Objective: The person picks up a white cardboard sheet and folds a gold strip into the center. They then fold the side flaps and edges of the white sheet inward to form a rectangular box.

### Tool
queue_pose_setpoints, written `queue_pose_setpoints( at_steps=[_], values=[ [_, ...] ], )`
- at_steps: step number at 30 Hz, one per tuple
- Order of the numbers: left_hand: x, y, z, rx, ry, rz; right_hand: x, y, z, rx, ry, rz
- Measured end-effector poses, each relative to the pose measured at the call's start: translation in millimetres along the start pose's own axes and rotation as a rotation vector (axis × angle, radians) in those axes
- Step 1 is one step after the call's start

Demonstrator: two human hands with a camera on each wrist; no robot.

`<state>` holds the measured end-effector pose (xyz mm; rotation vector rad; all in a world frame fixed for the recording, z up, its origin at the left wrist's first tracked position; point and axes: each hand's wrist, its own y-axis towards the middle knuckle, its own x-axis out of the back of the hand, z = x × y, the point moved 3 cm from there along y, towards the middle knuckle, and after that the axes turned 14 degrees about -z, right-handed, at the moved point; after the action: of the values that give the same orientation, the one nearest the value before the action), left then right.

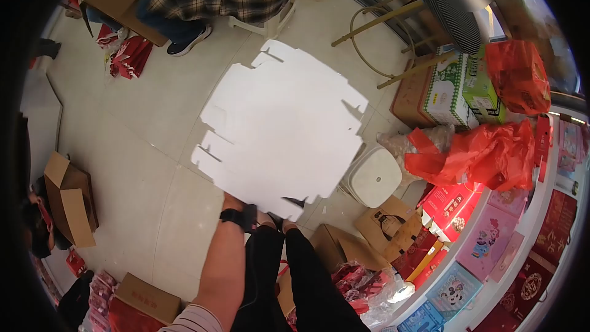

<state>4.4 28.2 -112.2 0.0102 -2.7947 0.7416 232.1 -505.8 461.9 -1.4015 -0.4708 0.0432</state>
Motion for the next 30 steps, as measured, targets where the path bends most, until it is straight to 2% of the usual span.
queue_pose_setpoints(
  at_steps=[1, 5, 6, 7, 8, 9, 10, 11, 12, 13, 14, 15, 17, 20, 21, 23, 24, 26, 28, 30],
  values=[
    [26.3, 9.1, -6.5, 0.038, -0.024, -0.004, 3.2, 4.3, 5.1, 0.015, -0.076, 0.01],
    [132.6, 34.1, 9.4, 0.258, -0.223, -0.009, 17.1, 14.1, 54.5, -0.264, 0.473, 0.081],
    [157.8, 38.1, 31.4, 0.336, -0.302, -0.011, 18.8, 24.0, 42.0, -0.073, 0.235, 0.093],
    [173.4, 38.1, 31.5, 0.463, -0.49, -0.02, 21.6, 29.9, 26.3, 0.116, -0.01, 0.109],
    [188.3, 30.8, 29.9, 0.594, -0.679, -0.033, 42.0, 21.2, 114.6, 0.266, 0.037, -0.134],
    [201.3, 22.7, 25.7, 0.718, -0.872, -0.05, 40.2, 23.6, 95.1, 0.219, -0.057, -0.152],
    [211.9, 15.8, 17.4, 0.707, -0.871, -0.086, 40.0, 42.1, 65.6, 0.184, -0.153, -0.17],
    [216.8, 9.5, 9.2, 0.69, -0.875, -0.122, 49.2, 44.7, 78.5, 0.156, -0.186, -0.185],
    [221.4, 2.6, -2.7, 0.674, -0.879, -0.156, 58.9, 47.7, 99.2, 0.127, -0.217, -0.2],
    [226.9, -4.7, -11.8, 0.691, -0.852, -0.161, 71.8, 40.1, 169.8, 0.097, -0.18, -0.207],
    [231.7, -12.7, -19.1, 0.708, -0.826, -0.165, 81.2, 33.4, 196.0, 0.15, -0.245, -0.343],
    [237.4, -25.8, -23.3, 0.731, -0.796, -0.173, 90.0, 36.3, 196.6, 0.225, -0.22, -0.412],
    [241.5, -41.6, -35.9, 0.715, -0.742, -0.177, 115.7, 45.8, 221.8, 0.186, -0.361, -0.402],
    [234.9, -57.9, -55.4, 0.601, -0.675, -0.208, 184.0, 72.7, 284.3, 0.219, -0.501, -0.085],
    [234.0, -63.6, -65.4, 0.556, -0.577, -0.204, 212.7, 84.3, 313.8, 0.176, -0.299, -0.131],
    [228.6, -71.2, -79.9, 0.485, -0.386, -0.205, 257.0, 125.3, 388.7, 0.311, -0.085, -0.254],
    [222.8, -68.8, -67.2, 0.51, -0.309, -0.28, 277.0, 148.0, 432.5, 0.414, -0.15, -0.232],
    [215.8, -77.0, -72.2, 0.491, -0.211, -0.343, 303.1, 209.5, 509.3, 0.504, -0.309, -0.276],
    [204.3, -80.9, -65.2, 0.461, -0.129, -0.458, 308.1, 281.1, 576.6, 0.604, -0.352, -0.153],
    [182.1, -87.9, -39.7, 0.427, -0.057, -0.592, 300.1, 348.6, 630.3, 0.578, -0.37, -0.025]
  ],
)
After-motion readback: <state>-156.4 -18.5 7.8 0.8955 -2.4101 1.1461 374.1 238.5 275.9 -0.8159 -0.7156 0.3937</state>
